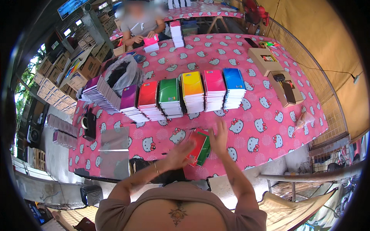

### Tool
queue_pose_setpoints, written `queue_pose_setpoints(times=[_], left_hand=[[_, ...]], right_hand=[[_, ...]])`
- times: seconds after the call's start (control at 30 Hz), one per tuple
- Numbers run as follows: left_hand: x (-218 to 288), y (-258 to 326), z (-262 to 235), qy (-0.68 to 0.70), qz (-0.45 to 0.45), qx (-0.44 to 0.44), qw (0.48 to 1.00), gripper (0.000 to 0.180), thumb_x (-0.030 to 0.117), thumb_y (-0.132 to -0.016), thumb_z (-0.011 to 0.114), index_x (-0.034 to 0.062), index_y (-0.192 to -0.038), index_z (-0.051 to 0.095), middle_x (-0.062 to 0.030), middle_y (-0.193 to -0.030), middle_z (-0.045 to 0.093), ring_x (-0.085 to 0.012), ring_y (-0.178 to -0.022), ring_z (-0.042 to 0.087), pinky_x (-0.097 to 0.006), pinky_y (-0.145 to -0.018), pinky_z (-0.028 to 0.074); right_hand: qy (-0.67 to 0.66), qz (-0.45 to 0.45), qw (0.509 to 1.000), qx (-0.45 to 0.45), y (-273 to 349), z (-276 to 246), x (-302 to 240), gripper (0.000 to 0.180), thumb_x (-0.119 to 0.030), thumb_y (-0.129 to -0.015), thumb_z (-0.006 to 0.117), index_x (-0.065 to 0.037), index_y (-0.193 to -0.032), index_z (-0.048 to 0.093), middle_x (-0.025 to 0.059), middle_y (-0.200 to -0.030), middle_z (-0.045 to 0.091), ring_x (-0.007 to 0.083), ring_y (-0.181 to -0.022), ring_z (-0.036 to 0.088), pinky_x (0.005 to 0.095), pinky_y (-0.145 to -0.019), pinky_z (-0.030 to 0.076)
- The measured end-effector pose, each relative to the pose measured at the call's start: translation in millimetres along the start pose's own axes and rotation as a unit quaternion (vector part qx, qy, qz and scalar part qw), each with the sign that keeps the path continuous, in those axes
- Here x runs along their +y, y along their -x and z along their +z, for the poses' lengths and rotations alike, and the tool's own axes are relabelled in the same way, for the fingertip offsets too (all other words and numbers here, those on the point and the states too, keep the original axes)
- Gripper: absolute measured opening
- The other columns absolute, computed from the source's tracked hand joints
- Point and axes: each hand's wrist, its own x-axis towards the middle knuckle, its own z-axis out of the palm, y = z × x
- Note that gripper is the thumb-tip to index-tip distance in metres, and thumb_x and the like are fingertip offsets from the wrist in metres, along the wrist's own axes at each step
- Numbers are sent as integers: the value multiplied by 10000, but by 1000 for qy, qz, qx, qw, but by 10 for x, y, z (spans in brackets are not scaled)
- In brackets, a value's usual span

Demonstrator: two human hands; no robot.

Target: The person places small notebooks into plastic sleeves by hand, folds the sleeve flap over, and secures it with adhesive tape.

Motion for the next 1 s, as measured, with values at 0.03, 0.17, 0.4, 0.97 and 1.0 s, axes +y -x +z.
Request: queue_pose_setpoints(times=[0.03, 0.17, 0.4, 0.97, 1.0], left_hand=[[-57, -249, -174, -39, 8, 46, 998, 723, 397, -940, 612, 3, -1490, 356, -224, -1481, 440, -329, -1426, 374, -562, -1166, 253], [-407, -1550, -754, -197, -4, 254, 947, 549, 280, -934, 617, -15, -1376, 479, -216, -1406, 518, -337, -1306, 503, -526, -1143, 305], [-794, -1500, -1097, -199, 44, 262, 943, 410, 92, -882, 628, 37, -1288, 602, -112, -999, 705, -296, -954, 672, -389, -869, 518], [-406, -880, -85, 104, -201, 144, 963, 318, 335, -953, 588, 63, -1110, 633, -147, -867, 668, -378, -753, 672, -465, -706, 545], [-459, -857, -170, 112, -212, 169, 956, 325, 317, -948, 608, 66, -1153, 623, -160, -936, 657, -367, -787, 667, -443, -725, 549]], right_hand=[[84, -63, 994, 10, -278, -6, -119, 489, -87, -875, 636, -59, -1353, 535, 180, -1341, 528, 342, -1286, 493, 481, -1060, 370], [327, -174, 928, 47, -1259, -45, 1, 518, -119, -850, 670, -100, -1353, 551, 118, -1367, 544, 326, -1352, 457, 535, -1106, 308], [301, -245, 921, -15, -430, -301, -113, 411, -210, -849, 701, -171, -1253, 643, 33, -1115, 597, 254, -1066, 563, 500, -982, 387], [50, 18, 996, -71, -366, 232, 526, 429, -215, -847, 754, -52, -1225, 632, 176, -1066, 585, 304, -977, 598, 384, -887, 494], [71, -30, 994, -72, -404, 270, 533, 443, -227, -838, 768, -60, -1226, 635, 178, -1067, 578, 299, -975, 597, 383, -890, 494]])
